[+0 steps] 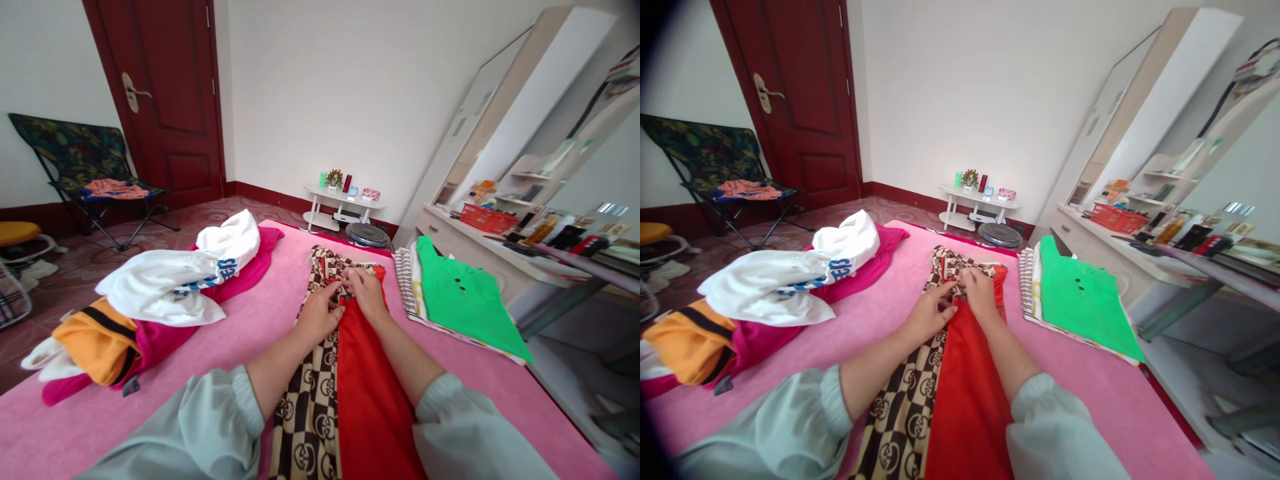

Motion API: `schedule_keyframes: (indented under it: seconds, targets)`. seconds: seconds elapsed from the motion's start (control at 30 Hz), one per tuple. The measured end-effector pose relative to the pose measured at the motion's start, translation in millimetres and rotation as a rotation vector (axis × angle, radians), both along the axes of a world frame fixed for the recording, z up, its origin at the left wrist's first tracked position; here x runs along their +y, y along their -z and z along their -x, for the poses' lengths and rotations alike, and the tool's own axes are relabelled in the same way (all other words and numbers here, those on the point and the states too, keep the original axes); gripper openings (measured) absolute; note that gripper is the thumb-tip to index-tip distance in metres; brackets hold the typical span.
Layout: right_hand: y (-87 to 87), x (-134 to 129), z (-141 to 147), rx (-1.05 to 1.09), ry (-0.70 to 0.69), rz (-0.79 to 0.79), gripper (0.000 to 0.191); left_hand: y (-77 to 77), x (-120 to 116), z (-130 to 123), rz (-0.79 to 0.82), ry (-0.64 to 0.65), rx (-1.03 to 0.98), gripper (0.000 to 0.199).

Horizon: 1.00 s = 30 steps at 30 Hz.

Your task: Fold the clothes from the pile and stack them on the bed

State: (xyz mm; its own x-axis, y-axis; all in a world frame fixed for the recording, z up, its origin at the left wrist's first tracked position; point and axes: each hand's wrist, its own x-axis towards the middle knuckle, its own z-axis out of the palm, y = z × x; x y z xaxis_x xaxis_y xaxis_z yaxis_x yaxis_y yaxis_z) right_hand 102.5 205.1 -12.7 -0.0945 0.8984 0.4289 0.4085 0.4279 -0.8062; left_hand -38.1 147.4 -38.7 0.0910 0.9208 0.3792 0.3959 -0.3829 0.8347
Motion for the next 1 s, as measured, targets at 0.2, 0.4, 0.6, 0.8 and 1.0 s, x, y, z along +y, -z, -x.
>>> schedule_keyframes:
  seconds: [0.2,0.4,0.6,0.8,1.0]
  targets:
    - [-5.9,54.8,-42.3,-0.355,0.376,0.081,0.032,-6.3,-3.8,-2.1,-0.016,-0.025,0.081,0.042]
    - [-4.8,76.1,-51.2,-0.543,0.395,0.143,0.018,-5.8,-2.1,-1.4,-0.009,-0.047,0.199,0.054]
    - [-10.7,76.9,-41.3,-0.589,0.509,0.039,0.023,-1.9,2.7,-1.7,-0.013,-0.074,0.369,0.037]
    - [-7.0,74.4,-23.7,-0.592,0.404,-0.012,0.035,-3.3,0.9,-3.7,0.007,-0.197,0.413,0.038]
    - [2.2,59.4,3.8,-0.680,-0.002,-0.065,0.034,-5.8,-1.3,-4.5,0.024,-0.219,0.471,0.031]
